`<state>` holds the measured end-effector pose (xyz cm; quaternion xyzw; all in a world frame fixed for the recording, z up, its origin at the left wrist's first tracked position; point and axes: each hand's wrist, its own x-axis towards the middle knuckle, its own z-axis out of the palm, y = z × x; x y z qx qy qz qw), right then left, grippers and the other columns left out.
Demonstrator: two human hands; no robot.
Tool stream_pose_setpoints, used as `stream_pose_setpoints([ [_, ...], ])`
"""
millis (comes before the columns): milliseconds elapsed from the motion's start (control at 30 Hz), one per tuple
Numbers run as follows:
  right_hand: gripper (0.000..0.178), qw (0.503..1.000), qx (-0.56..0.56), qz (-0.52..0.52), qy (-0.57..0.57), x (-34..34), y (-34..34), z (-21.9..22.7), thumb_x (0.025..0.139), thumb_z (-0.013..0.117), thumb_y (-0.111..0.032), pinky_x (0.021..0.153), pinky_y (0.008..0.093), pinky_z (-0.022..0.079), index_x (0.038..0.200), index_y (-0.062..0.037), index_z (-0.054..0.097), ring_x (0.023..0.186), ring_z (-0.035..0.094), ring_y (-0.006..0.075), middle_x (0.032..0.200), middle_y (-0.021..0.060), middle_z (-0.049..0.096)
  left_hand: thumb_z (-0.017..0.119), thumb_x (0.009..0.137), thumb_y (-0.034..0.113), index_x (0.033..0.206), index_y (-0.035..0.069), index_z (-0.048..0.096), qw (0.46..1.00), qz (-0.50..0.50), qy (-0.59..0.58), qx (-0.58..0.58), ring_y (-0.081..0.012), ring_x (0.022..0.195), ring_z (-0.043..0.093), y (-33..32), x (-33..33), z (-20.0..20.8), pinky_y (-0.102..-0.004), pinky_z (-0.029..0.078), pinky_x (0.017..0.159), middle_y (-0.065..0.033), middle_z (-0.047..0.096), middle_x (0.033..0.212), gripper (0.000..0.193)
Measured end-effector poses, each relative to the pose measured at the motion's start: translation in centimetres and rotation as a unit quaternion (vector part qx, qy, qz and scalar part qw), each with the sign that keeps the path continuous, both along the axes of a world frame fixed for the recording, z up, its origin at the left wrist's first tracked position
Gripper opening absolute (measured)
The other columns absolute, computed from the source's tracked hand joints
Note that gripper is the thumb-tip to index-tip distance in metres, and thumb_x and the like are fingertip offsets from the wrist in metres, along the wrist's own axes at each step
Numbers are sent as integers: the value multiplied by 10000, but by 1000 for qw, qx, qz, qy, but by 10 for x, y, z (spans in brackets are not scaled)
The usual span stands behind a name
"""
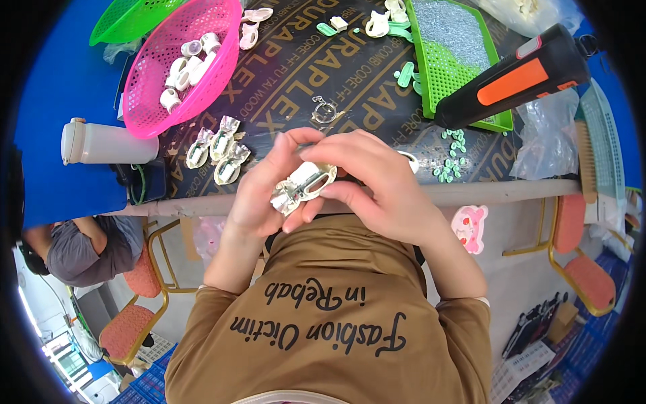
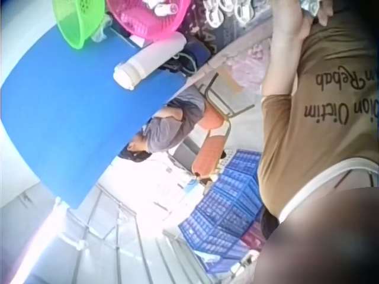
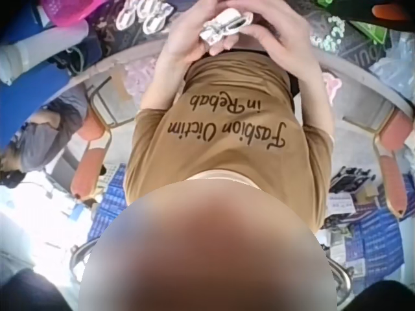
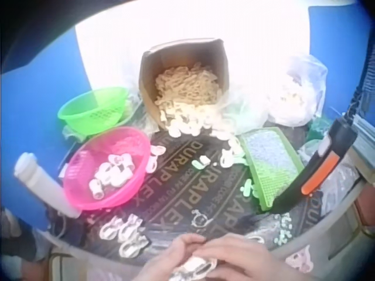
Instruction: Assembling small toy flashlights by inserting internal components and using a glue gun to secure parts.
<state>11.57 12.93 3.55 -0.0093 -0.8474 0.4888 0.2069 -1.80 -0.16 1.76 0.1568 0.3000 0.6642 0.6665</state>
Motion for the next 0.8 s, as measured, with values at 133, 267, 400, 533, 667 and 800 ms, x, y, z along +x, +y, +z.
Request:
stream_pose_setpoints([
  [133,353,994,-65,-84,34,7,-6,-17,705,635,25,693,282,466,1050,-37,590,823,567,208,1015,108,563,299,955,411,1133,33,394,995,73,61,-4,-208,762,586,-1,1,1,-295,522,600,-109,506,972,428],
  [267,343,985,-30,-160,56,16,-8,-25,699,650,16,686,278,468,1033,-29,587,821,569,214,987,110,562,484,892,79,1155,-6,445,985,66,158,-32,-154,831,584,-11,5,0,-264,519,693,-108,554,1011,280],
  [400,343,973,86,-191,94,28,-8,-25,674,681,-6,701,326,468,1005,-34,594,831,565,270,996,117,561,542,831,2,1145,-62,515,976,129,169,-47,-164,813,622,-7,3,-10,-244,526,720,-150,613,985,322],
  [533,220,933,218,-280,60,90,18,-33,659,662,46,622,307,467,862,-22,611,726,576,257,817,99,592,557,814,-7,1156,-78,500,975,140,166,-41,-194,855,624,-2,-2,-16,-277,534,779,-175,603,1007,354],
  [667,108,896,178,-404,-58,122,43,-32,713,604,51,605,306,459,797,-17,599,691,570,251,770,99,582,552,821,2,1152,-74,503,983,142,112,-43,-199,853,625,6,-4,-20,-284,539,782,-173,594,1033,344],
  [800,117,904,186,-373,-96,123,62,-34,723,596,31,628,317,459,822,-29,608,716,572,256,785,94,582,531,839,11,1167,-70,487,990,124,59,-31,-209,853,628,8,-8,-25,-283,542,772,-166,593,1034,340],
])
